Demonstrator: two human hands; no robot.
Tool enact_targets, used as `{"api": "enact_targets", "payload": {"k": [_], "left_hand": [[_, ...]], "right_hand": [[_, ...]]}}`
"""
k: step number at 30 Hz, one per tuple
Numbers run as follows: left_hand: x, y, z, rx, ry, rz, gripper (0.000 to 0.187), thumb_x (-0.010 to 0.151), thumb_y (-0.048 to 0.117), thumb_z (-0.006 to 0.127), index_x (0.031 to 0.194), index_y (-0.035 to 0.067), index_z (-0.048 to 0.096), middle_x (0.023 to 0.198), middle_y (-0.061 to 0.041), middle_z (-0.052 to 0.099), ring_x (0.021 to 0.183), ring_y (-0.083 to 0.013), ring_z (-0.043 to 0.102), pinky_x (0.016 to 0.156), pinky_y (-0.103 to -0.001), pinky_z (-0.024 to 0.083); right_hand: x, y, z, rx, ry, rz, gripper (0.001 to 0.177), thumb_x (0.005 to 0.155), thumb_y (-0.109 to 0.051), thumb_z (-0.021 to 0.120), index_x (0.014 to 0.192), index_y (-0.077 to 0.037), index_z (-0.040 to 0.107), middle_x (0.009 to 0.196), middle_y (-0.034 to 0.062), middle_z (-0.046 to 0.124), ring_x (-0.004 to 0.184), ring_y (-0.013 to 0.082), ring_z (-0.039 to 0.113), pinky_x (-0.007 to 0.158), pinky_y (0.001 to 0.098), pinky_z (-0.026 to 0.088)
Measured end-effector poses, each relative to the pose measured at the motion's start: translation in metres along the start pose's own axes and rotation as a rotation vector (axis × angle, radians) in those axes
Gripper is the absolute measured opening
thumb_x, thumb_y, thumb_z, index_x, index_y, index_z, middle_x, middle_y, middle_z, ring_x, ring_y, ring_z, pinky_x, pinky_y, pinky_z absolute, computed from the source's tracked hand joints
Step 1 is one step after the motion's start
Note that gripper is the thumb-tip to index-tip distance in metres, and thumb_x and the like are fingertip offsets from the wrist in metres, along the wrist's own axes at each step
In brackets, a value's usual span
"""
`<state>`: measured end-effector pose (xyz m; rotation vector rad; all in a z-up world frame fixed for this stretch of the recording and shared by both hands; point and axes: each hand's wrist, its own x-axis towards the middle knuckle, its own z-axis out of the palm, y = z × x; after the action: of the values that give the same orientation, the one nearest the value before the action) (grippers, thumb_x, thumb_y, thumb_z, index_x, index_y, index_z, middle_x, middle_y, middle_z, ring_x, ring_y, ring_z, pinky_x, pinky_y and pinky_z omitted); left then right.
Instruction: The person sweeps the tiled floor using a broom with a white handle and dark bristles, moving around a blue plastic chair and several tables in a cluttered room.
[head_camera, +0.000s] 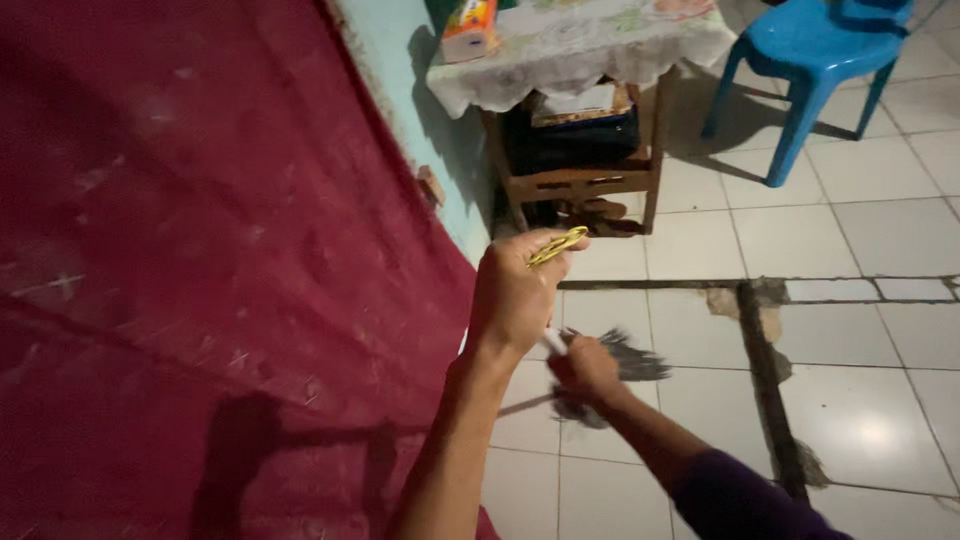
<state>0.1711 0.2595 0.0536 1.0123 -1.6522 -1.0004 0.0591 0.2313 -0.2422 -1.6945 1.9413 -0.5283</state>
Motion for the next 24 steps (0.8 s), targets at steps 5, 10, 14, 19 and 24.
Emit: {"api": "enact_targets", "payload": {"k": [5, 10, 14, 19, 24], "left_hand": [[-0.03, 0.011, -0.021, 0.184, 0.031, -0.132, 0.028, 0.092, 0.011, 0.062, 0.116, 0.001, 0.073, 0.091, -0.009, 0.077, 0.076, -0.0143, 0.07, 0.067, -0.029, 0.056], [-0.039, 0.005, -0.021, 0.127, 0.017, -0.048, 0.032, 0.093, 0.013, 0.06, 0.121, 0.0, 0.07, 0.092, -0.008, 0.077, 0.079, -0.0115, 0.07, 0.071, -0.028, 0.056], [-0.033, 0.013, 0.005, 0.005, -0.093, -0.033, 0.034, 0.091, 0.011, 0.061, 0.121, 0.0, 0.071, 0.078, -0.003, 0.068, 0.063, -0.0086, 0.059, 0.057, -0.027, 0.049], [-0.011, 0.038, 0.057, -0.273, -0.274, -0.147, 0.035, 0.089, 0.007, 0.058, 0.121, -0.001, 0.07, 0.057, 0.001, 0.052, 0.039, -0.0065, 0.042, 0.035, -0.026, 0.034], [0.005, 0.02, 0.141, -0.404, -0.347, -0.078, 0.033, 0.091, 0.006, 0.058, 0.121, -0.002, 0.07, 0.07, -0.006, 0.064, 0.039, -0.0073, 0.048, 0.034, -0.026, 0.04]], "right_hand": [[-0.016, -0.061, 0.057, 0.094, -0.2, -0.087, 0.038, 0.09, -0.043, 0.06, 0.101, -0.008, 0.072, 0.096, 0.0167, 0.076, 0.09, 0.0341, 0.074, 0.078, 0.0481, 0.056], [-0.031, -0.078, 0.053, 0.239, -0.214, -0.135, 0.041, 0.095, -0.044, 0.052, 0.116, -0.012, 0.068, 0.113, 0.0174, 0.074, 0.106, 0.0357, 0.069, 0.087, 0.0499, 0.052], [-0.04, -0.054, 0.013, 0.22, -0.188, -0.155, 0.043, 0.092, -0.047, 0.056, 0.117, -0.014, 0.068, 0.114, 0.0155, 0.073, 0.109, 0.0358, 0.067, 0.087, 0.0492, 0.052], [-0.052, 0.015, -0.057, 0.025, -0.157, 0.042, 0.037, 0.084, -0.047, 0.065, 0.097, -0.014, 0.077, 0.098, 0.0124, 0.076, 0.095, 0.0355, 0.071, 0.082, 0.0489, 0.054], [-0.086, 0.135, -0.119, -0.055, -0.002, 0.257, 0.032, 0.085, -0.042, 0.067, 0.091, -0.011, 0.075, 0.083, 0.0164, 0.076, 0.079, 0.034, 0.073, 0.074, 0.0461, 0.055]]}}
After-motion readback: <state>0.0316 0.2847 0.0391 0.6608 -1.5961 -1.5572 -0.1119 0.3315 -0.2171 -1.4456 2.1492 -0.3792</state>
